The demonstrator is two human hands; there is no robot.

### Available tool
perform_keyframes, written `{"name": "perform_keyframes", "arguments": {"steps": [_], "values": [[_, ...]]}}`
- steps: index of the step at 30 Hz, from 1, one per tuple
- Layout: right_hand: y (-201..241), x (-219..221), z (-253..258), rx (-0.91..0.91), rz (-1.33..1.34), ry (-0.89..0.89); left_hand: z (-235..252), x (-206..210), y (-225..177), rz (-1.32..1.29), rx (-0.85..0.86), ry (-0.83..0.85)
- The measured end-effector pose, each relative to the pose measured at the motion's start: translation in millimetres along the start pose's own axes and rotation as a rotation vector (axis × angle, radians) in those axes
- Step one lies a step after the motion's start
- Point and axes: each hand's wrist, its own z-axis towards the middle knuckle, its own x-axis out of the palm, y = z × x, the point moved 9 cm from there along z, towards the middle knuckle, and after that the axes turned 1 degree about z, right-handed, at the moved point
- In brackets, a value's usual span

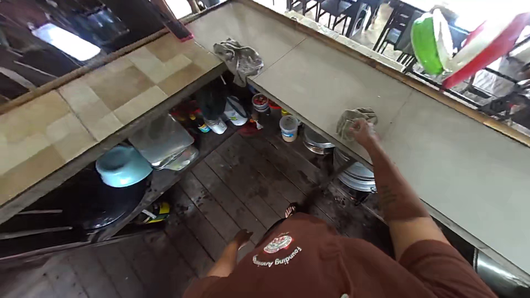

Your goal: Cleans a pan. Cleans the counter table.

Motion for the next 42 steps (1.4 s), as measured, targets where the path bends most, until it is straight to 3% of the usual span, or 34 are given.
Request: {"name": "perform_keyframes", "arguments": {"steps": [2, 4, 6, 8, 12, 16, 19, 22, 24, 26, 28, 31, 33, 35, 37, 38, 39, 42], "values": [[-19, 67, 35, 0.155, 0.077, 0.466, -2, -40, 1, -0.144, 0.013, -0.080], [-44, 107, 72, 0.379, 0.157, 0.685, -9, -78, -2, -0.221, 0.010, -0.142], [-67, 113, 117, 0.364, 0.253, 0.574, -13, -113, -10, -0.246, 0.015, -0.162], [-76, 97, 164, 0.190, 0.308, 0.364, -8, -145, -22, -0.284, 0.026, -0.152], [-15, 53, 232, 0.086, 0.466, 0.129, -4, -230, -68, -0.477, 0.107, -0.207], [70, 69, 302, -0.001, 0.546, 0.072, -51, -367, -171, -0.478, 0.361, -0.358], [137, 138, 346, -0.080, 0.632, 0.135, -94, -471, -245, -0.419, 0.625, -0.501], [204, 238, 368, -0.083, 0.697, 0.210, -107, -560, -313, -0.329, 0.800, -0.686], [236, 323, 355, -0.034, 0.628, 0.348, -97, -606, -359, -0.116, 0.800, -0.828], [256, 413, 320, -0.057, 0.509, 0.520, -66, -640, -398, 0.109, 0.695, -0.916], [257, 463, 300, -0.085, 0.394, 0.581, -32, -668, -426, 0.257, 0.573, -0.961], [220, 470, 302, -0.032, 0.328, 0.532, 20, -692, -436, 0.346, 0.453, -0.933], [164, 450, 304, 0.096, 0.252, 0.453, 47, -697, -423, 0.362, 0.380, -0.890], [89, 409, 303, 0.331, 0.112, 0.477, 55, -702, -418, 0.336, 0.379, -0.902], [-1, 365, 279, 0.654, -0.091, 0.694, 56, -707, -415, 0.331, 0.382, -0.902], [-55, 349, 255, 0.713, -0.231, 0.653, 58, -710, -415, 0.342, 0.378, -0.904], [-111, 333, 225, 0.601, -0.353, 0.196, 61, -713, -417, 0.348, 0.380, -0.904], [-231, 270, 151, 1.012, -0.278, 0.172, 66, -721, -425, 0.357, 0.440, -0.896]]}}
